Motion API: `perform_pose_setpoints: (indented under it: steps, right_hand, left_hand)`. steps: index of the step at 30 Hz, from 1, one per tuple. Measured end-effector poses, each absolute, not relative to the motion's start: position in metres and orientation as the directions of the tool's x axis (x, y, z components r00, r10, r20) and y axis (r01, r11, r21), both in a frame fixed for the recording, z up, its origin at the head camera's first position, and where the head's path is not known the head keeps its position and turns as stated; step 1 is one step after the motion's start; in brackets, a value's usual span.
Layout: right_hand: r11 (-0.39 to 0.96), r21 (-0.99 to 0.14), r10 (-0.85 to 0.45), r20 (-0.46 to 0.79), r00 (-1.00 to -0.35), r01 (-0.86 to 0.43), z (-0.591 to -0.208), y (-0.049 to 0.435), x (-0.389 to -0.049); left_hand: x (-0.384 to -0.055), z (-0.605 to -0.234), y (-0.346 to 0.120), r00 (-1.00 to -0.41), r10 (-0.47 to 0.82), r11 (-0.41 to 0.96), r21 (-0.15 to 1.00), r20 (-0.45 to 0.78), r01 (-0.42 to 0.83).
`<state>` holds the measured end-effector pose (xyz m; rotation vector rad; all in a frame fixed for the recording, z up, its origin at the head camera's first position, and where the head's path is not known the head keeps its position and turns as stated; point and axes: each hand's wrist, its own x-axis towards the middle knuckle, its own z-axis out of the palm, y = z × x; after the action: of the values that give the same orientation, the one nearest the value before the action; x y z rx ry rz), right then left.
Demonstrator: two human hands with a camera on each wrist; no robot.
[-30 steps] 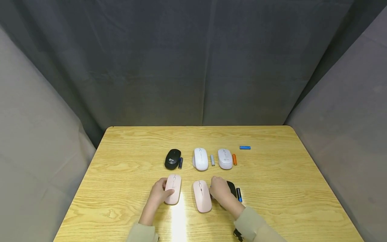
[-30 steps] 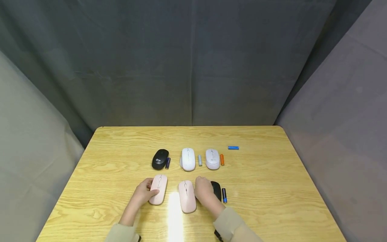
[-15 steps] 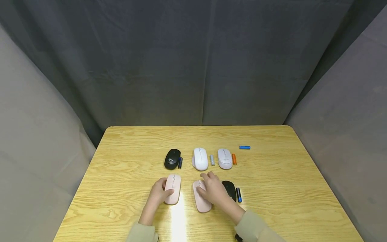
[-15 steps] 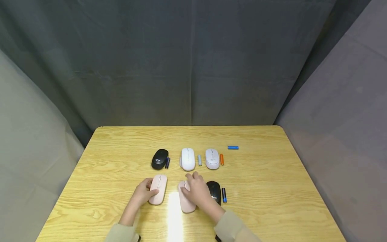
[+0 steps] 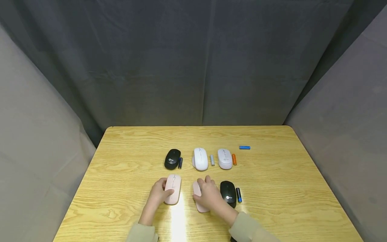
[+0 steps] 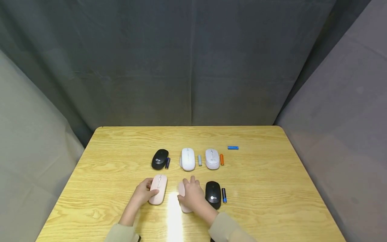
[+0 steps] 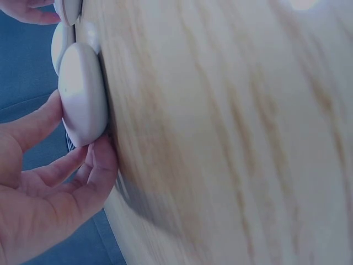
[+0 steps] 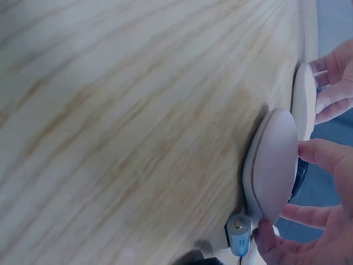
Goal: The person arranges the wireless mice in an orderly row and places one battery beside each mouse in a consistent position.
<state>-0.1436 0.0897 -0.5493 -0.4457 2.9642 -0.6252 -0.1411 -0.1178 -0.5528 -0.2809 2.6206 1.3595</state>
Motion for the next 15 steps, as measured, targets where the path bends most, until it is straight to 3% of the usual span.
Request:
perform_pose_setpoints:
  steps: [15]
  right_hand:
    - [0.902, -0.384, -0.218, -0.014, -0.976, -0.196, -0.5507, 0.0847, -0.1491]
  left_hand:
    - [-0.1416, -0.5525, -0.1174, -0.964, -0.088, 0.570, 0.781, -0.252, -0.256]
